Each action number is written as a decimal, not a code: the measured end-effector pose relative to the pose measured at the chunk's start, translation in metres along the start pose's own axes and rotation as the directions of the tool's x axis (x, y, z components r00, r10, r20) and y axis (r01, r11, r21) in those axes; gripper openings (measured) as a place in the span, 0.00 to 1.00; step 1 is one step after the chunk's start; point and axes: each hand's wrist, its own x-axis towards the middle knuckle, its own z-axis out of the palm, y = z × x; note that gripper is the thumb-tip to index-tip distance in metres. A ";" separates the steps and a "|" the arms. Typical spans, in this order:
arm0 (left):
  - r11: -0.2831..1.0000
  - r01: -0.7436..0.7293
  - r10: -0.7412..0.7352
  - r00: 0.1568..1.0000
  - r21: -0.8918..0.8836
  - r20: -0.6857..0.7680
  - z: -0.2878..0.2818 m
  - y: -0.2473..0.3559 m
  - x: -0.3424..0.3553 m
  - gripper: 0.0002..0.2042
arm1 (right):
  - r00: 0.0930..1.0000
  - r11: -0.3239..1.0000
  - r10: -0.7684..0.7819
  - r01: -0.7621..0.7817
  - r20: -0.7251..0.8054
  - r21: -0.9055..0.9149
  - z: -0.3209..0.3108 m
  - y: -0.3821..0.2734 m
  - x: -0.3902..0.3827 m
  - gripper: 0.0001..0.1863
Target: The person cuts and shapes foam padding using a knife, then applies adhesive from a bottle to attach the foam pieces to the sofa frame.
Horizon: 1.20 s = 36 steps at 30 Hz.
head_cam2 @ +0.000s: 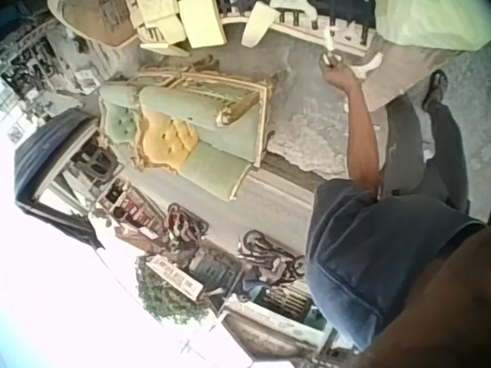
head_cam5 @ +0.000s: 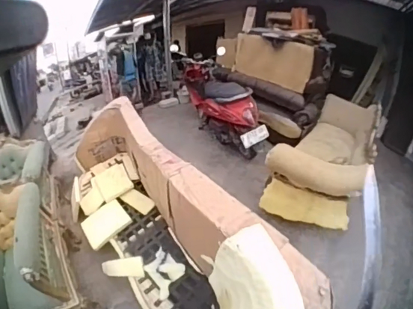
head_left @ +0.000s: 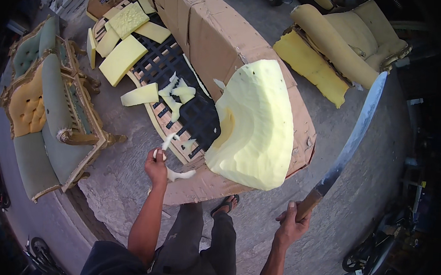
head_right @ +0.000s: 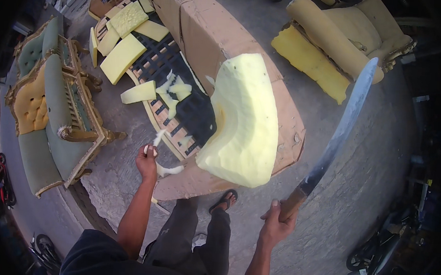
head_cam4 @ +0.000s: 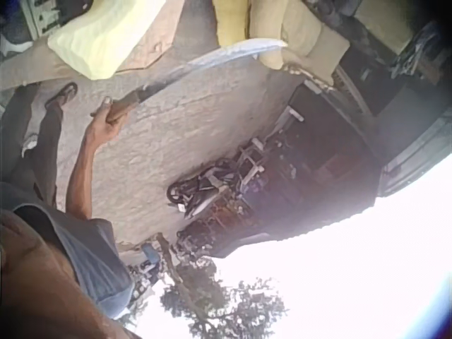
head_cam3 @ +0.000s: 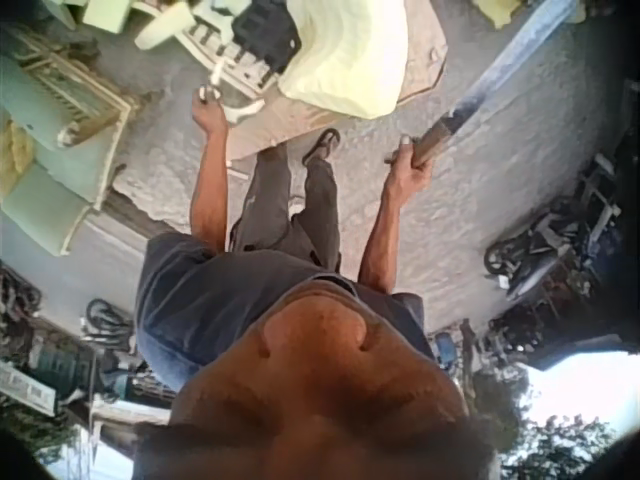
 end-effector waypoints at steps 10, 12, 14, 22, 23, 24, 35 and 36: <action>0.499 0.512 -0.716 0.698 0.699 0.000 -0.164 -0.233 0.056 0.37 | 0.987 0.900 0.093 -0.140 0.133 0.412 0.022 0.029 0.119 0.36; 0.461 0.524 -0.735 0.678 0.717 -0.023 -0.160 -0.239 0.032 0.34 | 0.977 0.841 0.146 -0.205 0.156 0.501 0.026 0.042 0.131 0.31; 0.440 0.532 -0.719 0.692 0.723 -0.071 -0.160 -0.221 0.037 0.31 | 0.964 0.802 0.182 -0.259 0.192 0.538 0.042 0.027 0.130 0.28; 0.533 0.506 -0.645 0.762 0.678 -0.062 -0.096 -0.112 -0.024 0.26 | 0.959 0.871 0.189 -0.264 0.213 0.415 0.034 -0.039 0.197 0.22; 0.525 0.536 -0.672 0.738 0.661 -0.065 -0.088 -0.099 -0.031 0.28 | 0.948 0.858 0.189 -0.287 0.257 0.425 0.035 -0.062 0.214 0.22; 0.519 0.532 -0.664 0.744 0.669 -0.077 -0.072 -0.090 -0.038 0.28 | 0.944 0.850 0.201 -0.300 0.261 0.433 0.033 -0.071 0.234 0.22; 0.555 0.668 -0.809 0.572 0.496 0.134 0.143 -0.146 -0.080 0.28 | 0.958 0.952 -0.129 0.047 0.258 0.302 0.035 -0.040 0.456 0.30; 0.526 0.657 -0.799 0.600 0.541 0.048 0.134 -0.157 -0.069 0.28 | 0.965 0.949 -0.114 0.036 0.237 0.312 0.035 -0.035 0.458 0.30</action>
